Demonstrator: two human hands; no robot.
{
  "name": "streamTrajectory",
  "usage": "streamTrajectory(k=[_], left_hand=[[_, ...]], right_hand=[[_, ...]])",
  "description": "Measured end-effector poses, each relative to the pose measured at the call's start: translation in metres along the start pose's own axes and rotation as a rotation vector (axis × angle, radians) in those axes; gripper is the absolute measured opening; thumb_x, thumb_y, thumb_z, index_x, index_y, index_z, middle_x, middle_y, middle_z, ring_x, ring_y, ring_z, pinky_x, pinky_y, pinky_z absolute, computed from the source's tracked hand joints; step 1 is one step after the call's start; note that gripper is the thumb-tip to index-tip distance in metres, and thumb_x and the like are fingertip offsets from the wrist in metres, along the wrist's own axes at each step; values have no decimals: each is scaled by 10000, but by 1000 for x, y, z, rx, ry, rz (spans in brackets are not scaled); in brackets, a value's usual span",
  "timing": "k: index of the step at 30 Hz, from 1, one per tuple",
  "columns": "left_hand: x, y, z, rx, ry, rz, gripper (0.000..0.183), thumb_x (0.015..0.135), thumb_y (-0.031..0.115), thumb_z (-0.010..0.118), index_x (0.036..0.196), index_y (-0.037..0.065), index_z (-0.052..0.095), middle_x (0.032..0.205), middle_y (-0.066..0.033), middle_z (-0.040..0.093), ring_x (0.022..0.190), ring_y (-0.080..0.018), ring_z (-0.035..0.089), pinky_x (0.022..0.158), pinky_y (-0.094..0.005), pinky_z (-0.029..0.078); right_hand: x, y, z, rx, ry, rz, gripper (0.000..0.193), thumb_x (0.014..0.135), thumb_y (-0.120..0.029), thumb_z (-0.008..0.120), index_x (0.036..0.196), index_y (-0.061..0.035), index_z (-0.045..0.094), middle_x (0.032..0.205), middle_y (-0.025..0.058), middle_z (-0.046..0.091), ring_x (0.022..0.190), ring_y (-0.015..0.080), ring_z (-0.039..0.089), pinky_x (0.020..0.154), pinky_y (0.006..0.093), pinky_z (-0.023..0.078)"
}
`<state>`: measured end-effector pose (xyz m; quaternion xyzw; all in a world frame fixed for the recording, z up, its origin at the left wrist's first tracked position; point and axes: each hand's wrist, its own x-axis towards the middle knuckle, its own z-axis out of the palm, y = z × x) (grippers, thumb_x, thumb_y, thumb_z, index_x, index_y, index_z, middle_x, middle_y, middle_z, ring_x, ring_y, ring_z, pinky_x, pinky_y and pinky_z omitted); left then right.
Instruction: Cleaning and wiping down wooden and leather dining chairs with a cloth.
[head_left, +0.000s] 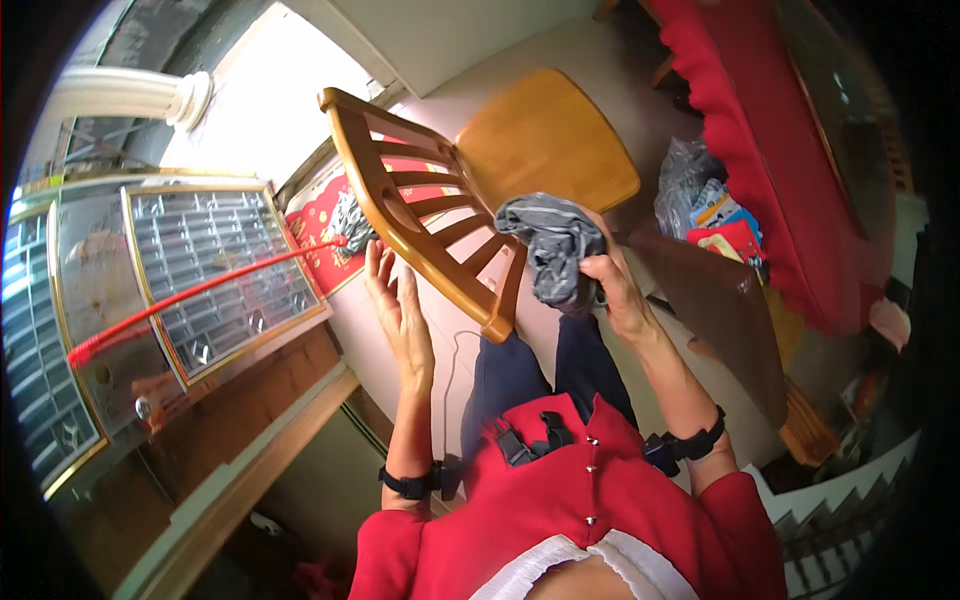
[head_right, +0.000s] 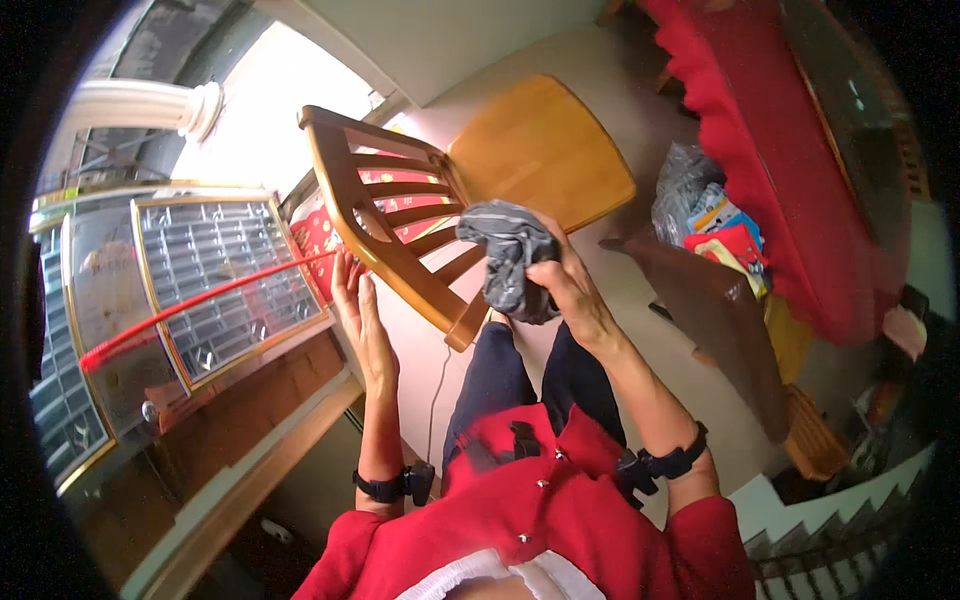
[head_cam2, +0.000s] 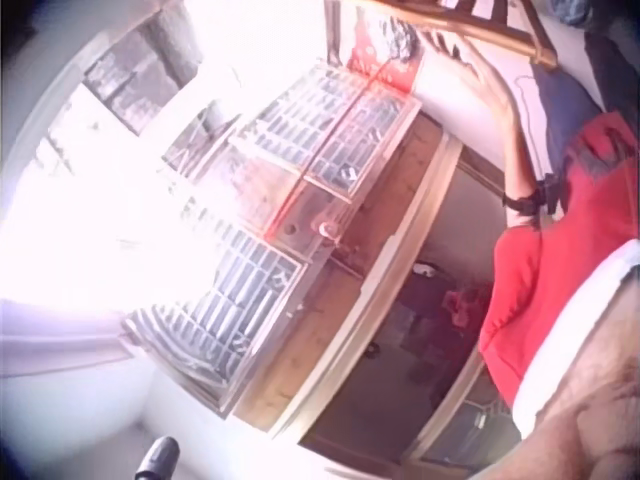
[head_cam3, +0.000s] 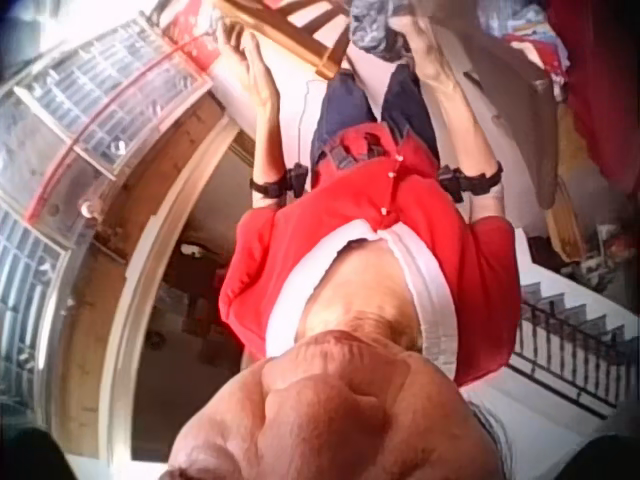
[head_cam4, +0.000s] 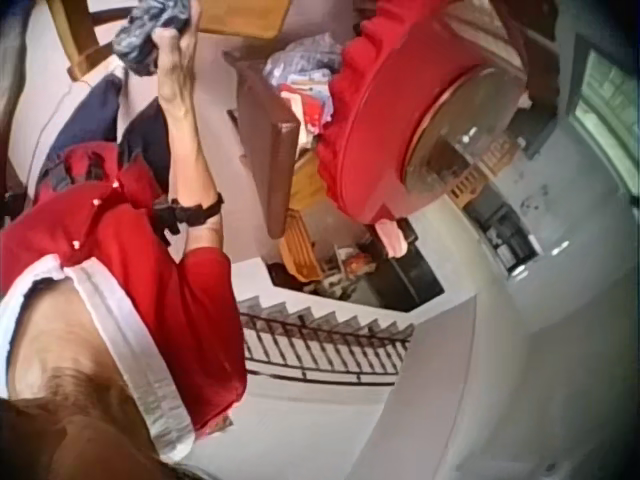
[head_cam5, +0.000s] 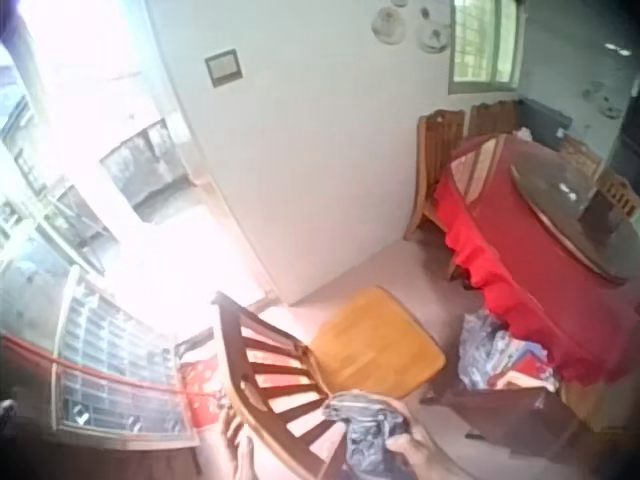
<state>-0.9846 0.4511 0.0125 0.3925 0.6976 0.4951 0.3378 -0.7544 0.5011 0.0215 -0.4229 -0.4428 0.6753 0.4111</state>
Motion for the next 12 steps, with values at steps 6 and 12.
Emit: streamTrajectory(k=[6, 12], left_hand=[[5, -27, 38, -196, 233, -131, 525, 999, 271, 366, 1451, 52, 214, 1474, -126, 255, 1339, -230, 267, 1083, -325, 221], [4, -32, 49, -57, 292, -18, 543, 1003, 252, 360, 1469, 68, 152, 1495, -97, 235, 1347, -203, 258, 1093, -309, 207]], right_hand=[[40, -8, -5, -61, -310, -2, 711, 766, -359, 549, 1355, -15, 347, 1254, 125, 474, 1161, 203, 445, 1035, 316, 291], [62, 8, -14, 4, -406, 3, 758, 755, -392, 580, 1376, -44, 321, 1319, 129, 436, 1241, 207, 395, 1065, 331, 259]])
